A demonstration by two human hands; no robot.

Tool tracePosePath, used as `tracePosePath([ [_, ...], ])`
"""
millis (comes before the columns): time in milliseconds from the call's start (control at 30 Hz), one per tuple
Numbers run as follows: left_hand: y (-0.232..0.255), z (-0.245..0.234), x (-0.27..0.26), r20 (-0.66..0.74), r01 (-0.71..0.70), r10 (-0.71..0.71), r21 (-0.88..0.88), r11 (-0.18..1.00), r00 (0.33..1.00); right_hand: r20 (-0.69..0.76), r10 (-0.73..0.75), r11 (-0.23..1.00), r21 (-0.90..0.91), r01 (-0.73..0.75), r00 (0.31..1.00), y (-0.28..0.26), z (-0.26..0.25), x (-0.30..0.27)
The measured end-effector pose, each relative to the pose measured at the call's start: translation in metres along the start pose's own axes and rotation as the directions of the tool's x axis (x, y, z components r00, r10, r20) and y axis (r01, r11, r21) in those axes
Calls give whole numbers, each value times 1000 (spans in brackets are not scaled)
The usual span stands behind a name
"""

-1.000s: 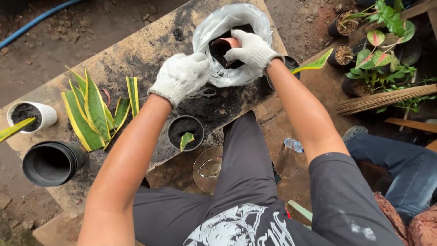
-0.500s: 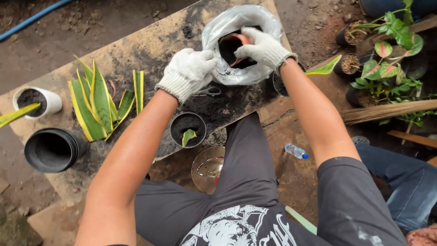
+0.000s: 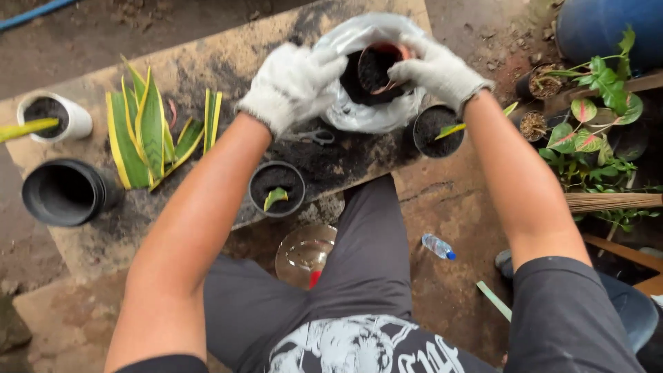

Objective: The person sits cross-legged on the ground and uses a small terracotta pot to scoop soil from a large bag into black plastic pots. They place plant cuttings into the pots and press the soil down around them with gloved hands.

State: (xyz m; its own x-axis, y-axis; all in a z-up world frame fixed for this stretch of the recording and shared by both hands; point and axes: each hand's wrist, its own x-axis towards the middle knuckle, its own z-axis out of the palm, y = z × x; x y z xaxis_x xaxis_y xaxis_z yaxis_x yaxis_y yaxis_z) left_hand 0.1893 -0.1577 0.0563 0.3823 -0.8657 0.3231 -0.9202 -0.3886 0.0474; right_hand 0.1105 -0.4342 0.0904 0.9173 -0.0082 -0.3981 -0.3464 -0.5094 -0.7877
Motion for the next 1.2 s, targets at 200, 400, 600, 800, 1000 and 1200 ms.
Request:
tracePosePath([
  [200, 6, 4, 14, 197, 51, -44, -29, 998, 979, -79, 237, 971, 48, -233, 968, -35, -8, -23],
  [400, 12, 1, 18, 271, 39, -25, -45, 998, 962, -213, 202, 979, 20, -203, 956, 5, -15, -17],
  [600, 26, -9, 19, 71, -16, 18, -25, 1000, 997, -254, -99, 985, 112, 131, 962, 38, -23, -26],
  [800, 26, -7, -2, -61, -48, 48, -11, 999, 997, -219, -16, 978, 199, 61, 975, 36, -20, -31],
  [1000, 16, -18, -24, 157, 93, -75, -112, 989, 985, -119, -89, 960, 254, 117, 989, 17, -12, -42],
  [1200, 33, -58, -94, 233, 500, -443, -391, 773, 866, 23, -91, 825, 561, 63, 996, -10, 29, -67],
])
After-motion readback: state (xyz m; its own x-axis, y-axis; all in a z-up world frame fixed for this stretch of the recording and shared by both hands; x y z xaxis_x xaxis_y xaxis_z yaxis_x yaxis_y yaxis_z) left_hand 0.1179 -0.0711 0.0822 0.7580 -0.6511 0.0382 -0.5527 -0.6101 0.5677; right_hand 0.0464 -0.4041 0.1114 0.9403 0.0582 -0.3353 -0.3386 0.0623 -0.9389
